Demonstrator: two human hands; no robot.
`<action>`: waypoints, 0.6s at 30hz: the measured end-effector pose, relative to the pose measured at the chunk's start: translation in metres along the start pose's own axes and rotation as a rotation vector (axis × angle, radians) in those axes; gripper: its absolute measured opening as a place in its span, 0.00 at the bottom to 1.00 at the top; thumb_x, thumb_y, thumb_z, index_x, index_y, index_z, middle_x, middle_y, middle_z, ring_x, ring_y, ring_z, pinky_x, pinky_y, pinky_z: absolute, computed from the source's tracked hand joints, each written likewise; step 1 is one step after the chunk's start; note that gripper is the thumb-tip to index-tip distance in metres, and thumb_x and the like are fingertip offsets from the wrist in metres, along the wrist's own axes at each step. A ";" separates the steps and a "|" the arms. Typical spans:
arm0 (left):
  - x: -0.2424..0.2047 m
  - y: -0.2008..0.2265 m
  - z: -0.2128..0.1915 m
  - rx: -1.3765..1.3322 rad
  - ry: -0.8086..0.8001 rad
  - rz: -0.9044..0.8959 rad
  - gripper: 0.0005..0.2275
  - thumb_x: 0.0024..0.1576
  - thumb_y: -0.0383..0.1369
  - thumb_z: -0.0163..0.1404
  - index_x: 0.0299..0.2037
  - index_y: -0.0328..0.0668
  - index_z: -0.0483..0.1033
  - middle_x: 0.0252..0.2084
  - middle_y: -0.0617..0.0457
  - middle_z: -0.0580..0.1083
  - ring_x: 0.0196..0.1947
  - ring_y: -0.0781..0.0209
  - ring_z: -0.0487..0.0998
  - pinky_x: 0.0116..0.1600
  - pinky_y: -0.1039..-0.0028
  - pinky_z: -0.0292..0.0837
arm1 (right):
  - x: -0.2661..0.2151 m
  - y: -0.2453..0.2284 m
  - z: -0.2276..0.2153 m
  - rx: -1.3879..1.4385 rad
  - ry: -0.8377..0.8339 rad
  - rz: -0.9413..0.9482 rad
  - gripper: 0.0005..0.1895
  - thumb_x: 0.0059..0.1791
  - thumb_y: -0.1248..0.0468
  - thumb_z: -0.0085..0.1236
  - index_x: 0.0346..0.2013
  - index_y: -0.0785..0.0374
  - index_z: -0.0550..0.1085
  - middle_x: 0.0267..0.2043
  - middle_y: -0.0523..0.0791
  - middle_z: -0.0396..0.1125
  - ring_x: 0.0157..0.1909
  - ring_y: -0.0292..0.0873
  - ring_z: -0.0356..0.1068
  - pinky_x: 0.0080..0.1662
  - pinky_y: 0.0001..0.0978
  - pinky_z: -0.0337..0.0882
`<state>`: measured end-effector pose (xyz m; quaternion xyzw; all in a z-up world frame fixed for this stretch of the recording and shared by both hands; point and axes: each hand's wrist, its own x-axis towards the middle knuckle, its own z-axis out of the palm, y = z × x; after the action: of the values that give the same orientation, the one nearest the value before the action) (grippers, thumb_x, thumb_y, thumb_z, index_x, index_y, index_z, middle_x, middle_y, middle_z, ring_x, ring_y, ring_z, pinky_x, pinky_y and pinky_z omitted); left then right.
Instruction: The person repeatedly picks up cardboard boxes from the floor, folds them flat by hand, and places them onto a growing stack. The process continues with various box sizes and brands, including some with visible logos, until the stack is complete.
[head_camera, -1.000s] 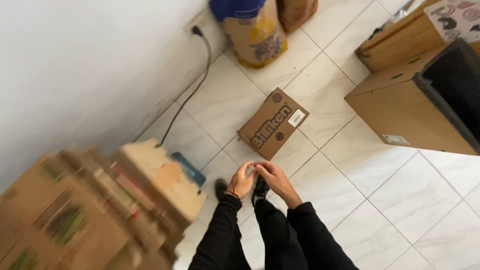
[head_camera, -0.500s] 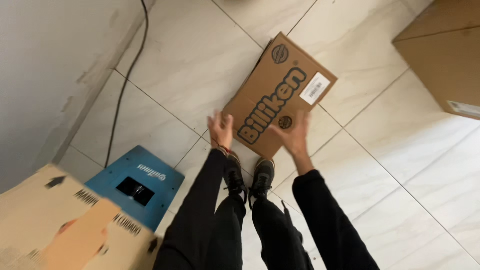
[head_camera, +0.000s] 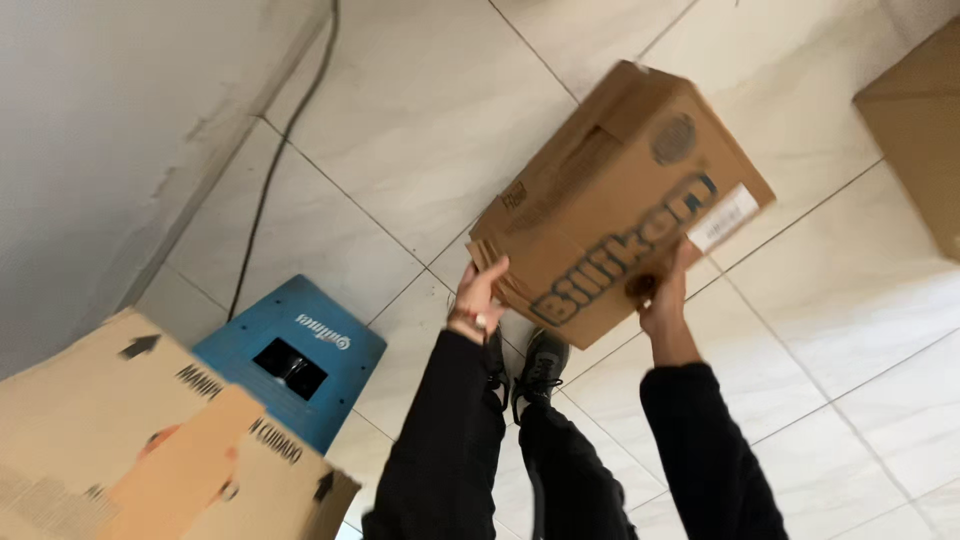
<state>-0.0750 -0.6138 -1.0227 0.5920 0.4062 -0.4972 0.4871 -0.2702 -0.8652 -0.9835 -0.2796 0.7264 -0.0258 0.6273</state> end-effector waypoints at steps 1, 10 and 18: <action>-0.035 0.003 -0.001 -0.102 -0.066 0.035 0.44 0.54 0.36 0.67 0.77 0.51 0.48 0.76 0.37 0.50 0.74 0.30 0.48 0.71 0.32 0.44 | -0.014 -0.003 -0.007 0.031 0.017 0.008 0.57 0.40 0.13 0.36 0.61 0.57 0.59 0.59 0.52 0.54 0.60 0.58 0.51 0.66 0.66 0.46; -0.356 0.059 -0.004 0.195 0.046 0.511 0.28 0.57 0.37 0.61 0.67 0.37 0.69 0.61 0.36 0.73 0.62 0.40 0.72 0.62 0.54 0.71 | -0.264 -0.089 -0.030 0.423 -0.146 0.084 0.69 0.40 0.16 0.38 0.76 0.63 0.38 0.79 0.56 0.32 0.80 0.64 0.31 0.73 0.69 0.35; -0.644 0.128 -0.028 0.361 0.348 1.211 0.18 0.57 0.43 0.58 0.46 0.36 0.77 0.71 0.42 0.64 0.67 0.41 0.67 0.65 0.58 0.67 | -0.435 -0.266 -0.084 -0.009 0.148 -0.832 0.41 0.58 0.33 0.48 0.68 0.65 0.58 0.70 0.62 0.47 0.74 0.65 0.45 0.72 0.57 0.44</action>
<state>-0.0589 -0.6091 -0.3652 0.8604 -0.0159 -0.0925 0.5008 -0.2235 -0.9248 -0.4719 -0.5492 0.5948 -0.2937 0.5083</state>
